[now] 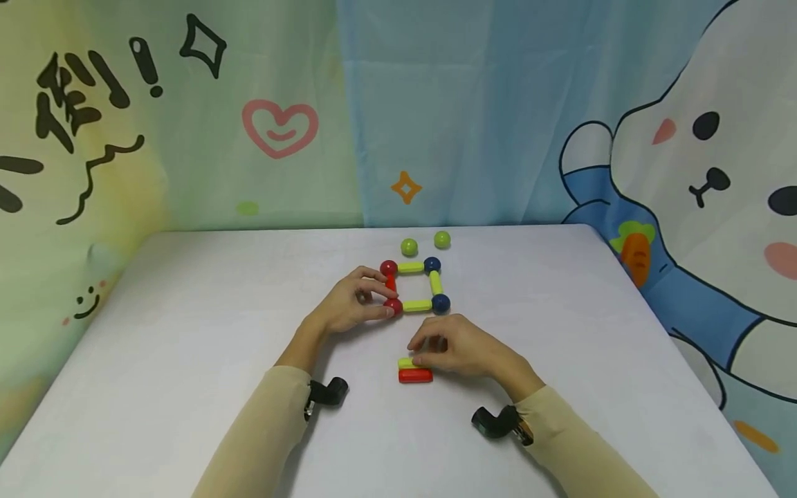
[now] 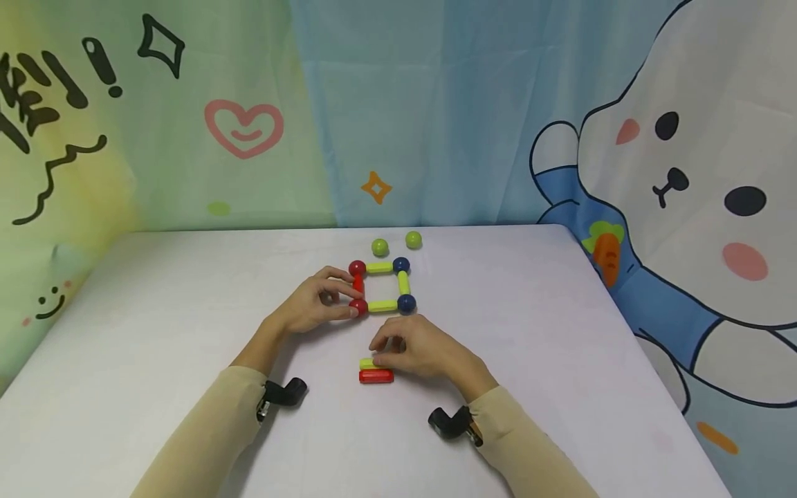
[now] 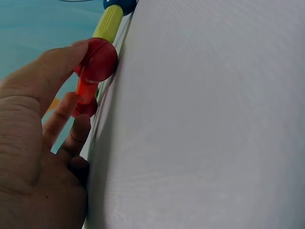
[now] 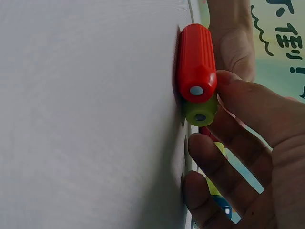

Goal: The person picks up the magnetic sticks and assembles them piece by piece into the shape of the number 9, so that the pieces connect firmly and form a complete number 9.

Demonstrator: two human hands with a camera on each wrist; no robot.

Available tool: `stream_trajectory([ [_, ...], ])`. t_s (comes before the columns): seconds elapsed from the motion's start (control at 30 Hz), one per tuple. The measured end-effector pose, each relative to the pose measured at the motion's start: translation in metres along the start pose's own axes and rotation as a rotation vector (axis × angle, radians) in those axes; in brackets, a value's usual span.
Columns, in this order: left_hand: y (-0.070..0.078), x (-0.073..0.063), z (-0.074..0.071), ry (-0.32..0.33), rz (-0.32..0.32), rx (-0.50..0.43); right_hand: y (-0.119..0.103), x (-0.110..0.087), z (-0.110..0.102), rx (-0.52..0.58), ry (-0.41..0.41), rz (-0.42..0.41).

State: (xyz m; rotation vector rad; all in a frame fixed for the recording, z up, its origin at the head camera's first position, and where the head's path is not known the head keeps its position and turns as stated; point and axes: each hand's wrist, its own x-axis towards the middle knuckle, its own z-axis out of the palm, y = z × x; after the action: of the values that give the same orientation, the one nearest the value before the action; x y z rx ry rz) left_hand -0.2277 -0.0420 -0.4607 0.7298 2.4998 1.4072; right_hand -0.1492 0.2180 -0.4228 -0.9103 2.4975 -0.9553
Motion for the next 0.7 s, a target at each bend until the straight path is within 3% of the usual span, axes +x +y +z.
stream_trajectory([
  [0.7,0.001,0.000,-0.003,-0.016,-0.047,-0.021,0.008,-0.010,-0.011,-0.033,-0.071,0.029],
])
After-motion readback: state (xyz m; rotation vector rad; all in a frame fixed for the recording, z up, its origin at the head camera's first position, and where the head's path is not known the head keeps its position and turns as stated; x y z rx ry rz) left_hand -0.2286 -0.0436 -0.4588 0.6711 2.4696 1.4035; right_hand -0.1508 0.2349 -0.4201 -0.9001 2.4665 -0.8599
